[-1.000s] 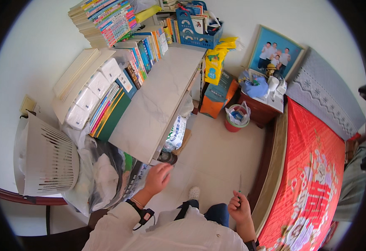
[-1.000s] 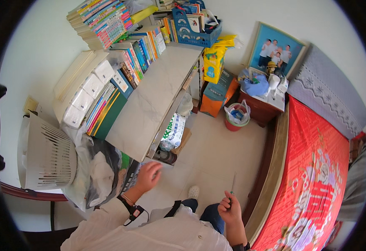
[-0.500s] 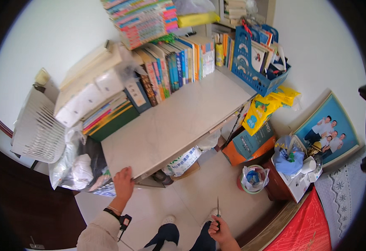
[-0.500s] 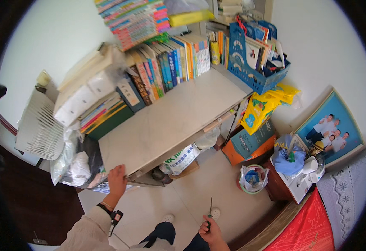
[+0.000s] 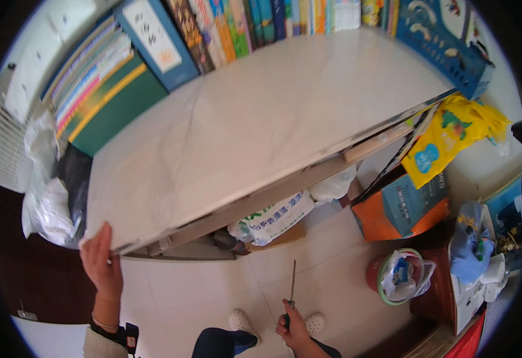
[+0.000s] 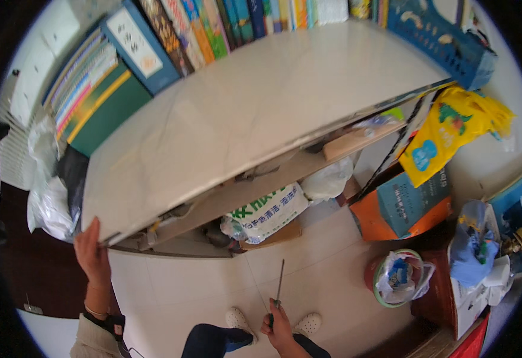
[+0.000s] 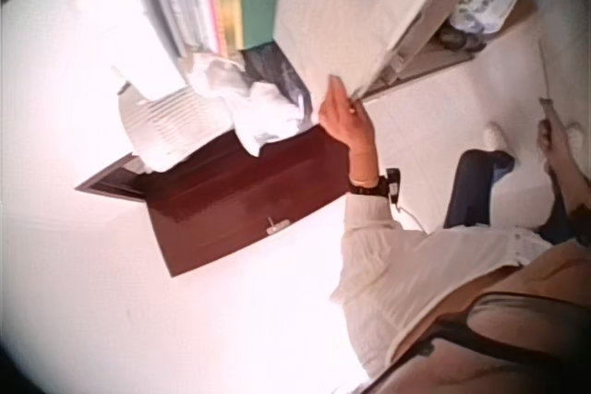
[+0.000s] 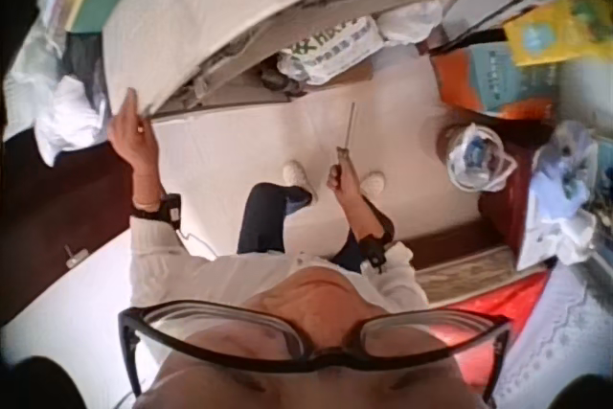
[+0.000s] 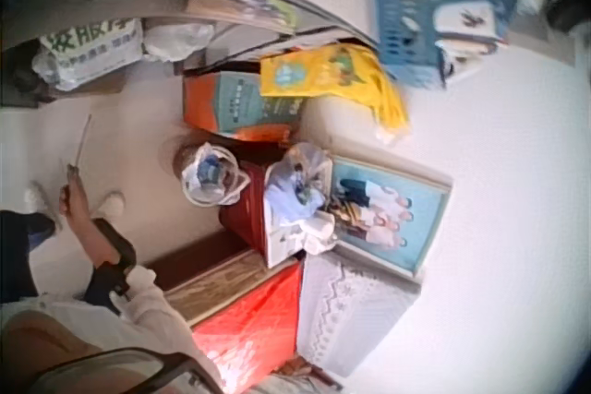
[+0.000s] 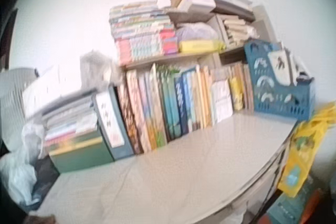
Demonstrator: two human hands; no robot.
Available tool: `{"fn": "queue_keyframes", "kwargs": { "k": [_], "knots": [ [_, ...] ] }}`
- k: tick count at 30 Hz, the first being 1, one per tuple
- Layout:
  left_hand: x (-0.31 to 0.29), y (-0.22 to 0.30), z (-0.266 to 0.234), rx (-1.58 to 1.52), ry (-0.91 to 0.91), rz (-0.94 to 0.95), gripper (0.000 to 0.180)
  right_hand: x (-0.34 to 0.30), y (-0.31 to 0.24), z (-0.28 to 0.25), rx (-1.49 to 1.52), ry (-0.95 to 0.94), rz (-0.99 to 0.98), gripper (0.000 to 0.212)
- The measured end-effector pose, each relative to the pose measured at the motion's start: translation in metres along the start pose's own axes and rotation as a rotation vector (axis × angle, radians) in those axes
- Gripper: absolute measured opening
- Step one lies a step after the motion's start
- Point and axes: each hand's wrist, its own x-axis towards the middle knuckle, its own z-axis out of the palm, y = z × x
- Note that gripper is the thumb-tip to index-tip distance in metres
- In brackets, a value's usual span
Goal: The person uses a screwdriver to loosen screws on a standing fan's front grille, then removes the grille. They walk to a nearby shelf, retrieve a second screwdriver, return to the fan, and continue unscrewing and removing the grille.
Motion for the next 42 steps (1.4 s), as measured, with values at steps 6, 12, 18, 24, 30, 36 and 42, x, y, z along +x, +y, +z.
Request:
{"fn": "queue_keyframes", "kwargs": {
  "k": [6,12,18,24,30,36,42],
  "knots": [
    [-0.007,0.009,0.019,0.049,0.232,-0.021,0.063,0.088,0.033,-0.017,-0.089,-0.088,0.064,0.036],
    [-0.013,0.013,0.026,0.033,0.374,-0.040,0.046,0.130,0.036,-0.023,-0.379,-0.081,-0.205,0.040],
    [-0.016,0.016,0.038,0.061,0.585,-0.014,0.033,0.155,0.008,0.007,-0.484,-0.290,-0.914,0.034],
    [-0.016,0.015,0.034,0.057,0.582,0.000,0.031,0.151,0.007,0.024,-0.569,-0.391,-1.024,0.036],
    [-0.018,0.015,0.043,0.029,0.662,-0.021,0.029,0.159,0.012,0.026,-0.633,-0.411,-1.014,0.038],
    [-0.025,0.016,0.045,-0.049,0.667,0.000,0.035,0.165,0.008,0.024,-0.640,-0.370,-1.052,0.036],
    [-0.072,0.052,0.027,-0.187,0.822,0.024,0.054,0.167,0.004,0.021,-0.605,-0.368,-0.971,0.038]
  ]
}}
